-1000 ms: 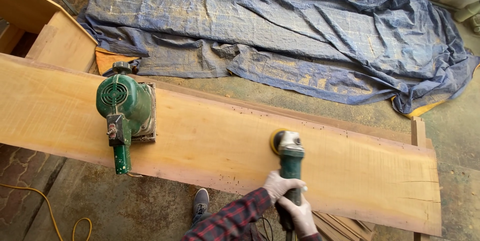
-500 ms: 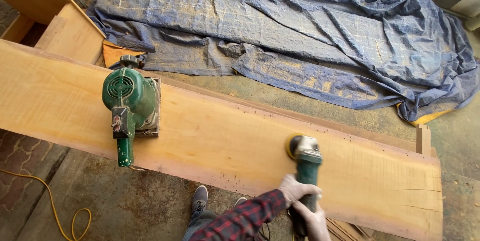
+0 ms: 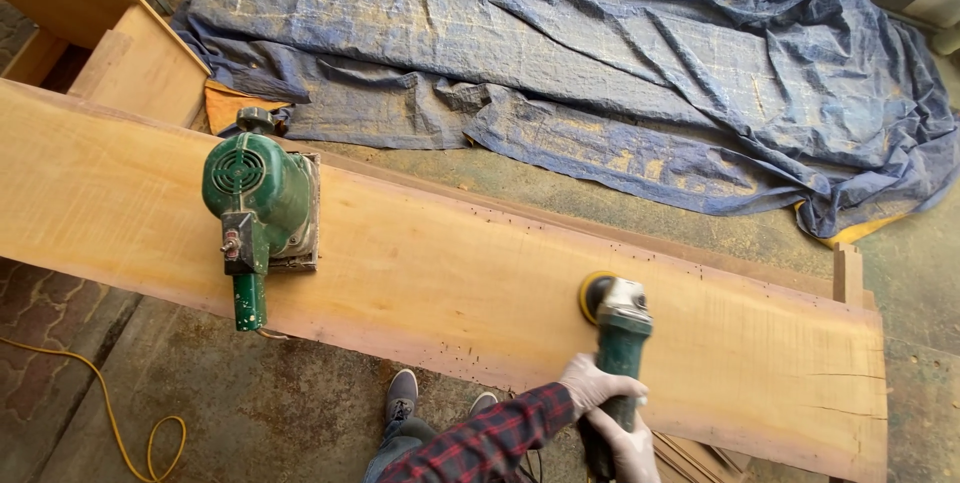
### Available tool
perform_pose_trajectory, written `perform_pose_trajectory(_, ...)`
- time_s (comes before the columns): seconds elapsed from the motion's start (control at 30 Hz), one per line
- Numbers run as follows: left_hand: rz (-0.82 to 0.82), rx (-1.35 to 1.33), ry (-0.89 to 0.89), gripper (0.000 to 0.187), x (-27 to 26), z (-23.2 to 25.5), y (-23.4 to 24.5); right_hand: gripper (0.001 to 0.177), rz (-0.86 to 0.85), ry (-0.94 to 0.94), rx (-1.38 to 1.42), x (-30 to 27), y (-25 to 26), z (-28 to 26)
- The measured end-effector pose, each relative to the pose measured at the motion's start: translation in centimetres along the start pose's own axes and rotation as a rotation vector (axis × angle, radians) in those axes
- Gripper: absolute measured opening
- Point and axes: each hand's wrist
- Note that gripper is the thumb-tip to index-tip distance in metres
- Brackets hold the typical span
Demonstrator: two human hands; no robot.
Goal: The person sands a long wooden board laid across sawhorses, moving an angle grinder with a sanding disc back and forth along the board's surface. A stationary belt sander rests on the board while the person works around it, covering different sections of the wood.
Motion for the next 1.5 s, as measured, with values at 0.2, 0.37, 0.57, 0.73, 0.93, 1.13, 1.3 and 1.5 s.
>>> perform_pose_trajectory(0.2,0.189,-0.065,-0.12,0.04,-5.4,2.6,5.9,0.053,-0.268,0.083,-0.261,0.5,-5.4,1.6)
perform_pose_trajectory(0.37,0.313,-0.178,-0.108,0.04,-9.2,3.6,8.8,0.054,-0.415,0.098,-0.367,0.2,-9.8,1.5)
perform_pose_trajectory(0.57,0.318,-0.201,-0.1,0.037,-8.8,4.5,7.0,0.053,-0.41,0.05,-0.423,0.3,-8.5,0.4)
perform_pose_trajectory(0.73,0.201,-0.129,-0.104,0.035,-2.9,1.4,3.2,0.055,-0.327,0.052,-0.292,1.8,-2.2,1.0)
perform_pose_trajectory(0.93,0.034,-0.072,-0.01,0.042,1.3,-1.2,-2.7,0.054,-0.073,-0.012,-0.246,5.3,7.6,5.3)
perform_pose_trajectory(1.13,0.054,0.249,0.156,0.054,2.8,-1.3,-4.1,0.039,-0.268,0.847,-0.38,8.8,14.1,11.1)
perform_pose_trajectory(1.3,0.046,0.141,0.109,0.052,1.5,-0.6,-1.9,0.052,0.048,0.033,-0.187,5.2,6.5,5.5)
perform_pose_trajectory(1.5,0.101,-0.069,-0.046,0.046,-1.6,0.8,3.4,0.055,-0.113,0.112,-0.077,3.6,-1.1,3.8)
Point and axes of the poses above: each hand's wrist, its own x-axis towards the middle knuckle, its own y-axis out of the back of the hand, z = x × y, and after that the axes turned 7 degrees about y, right-handed
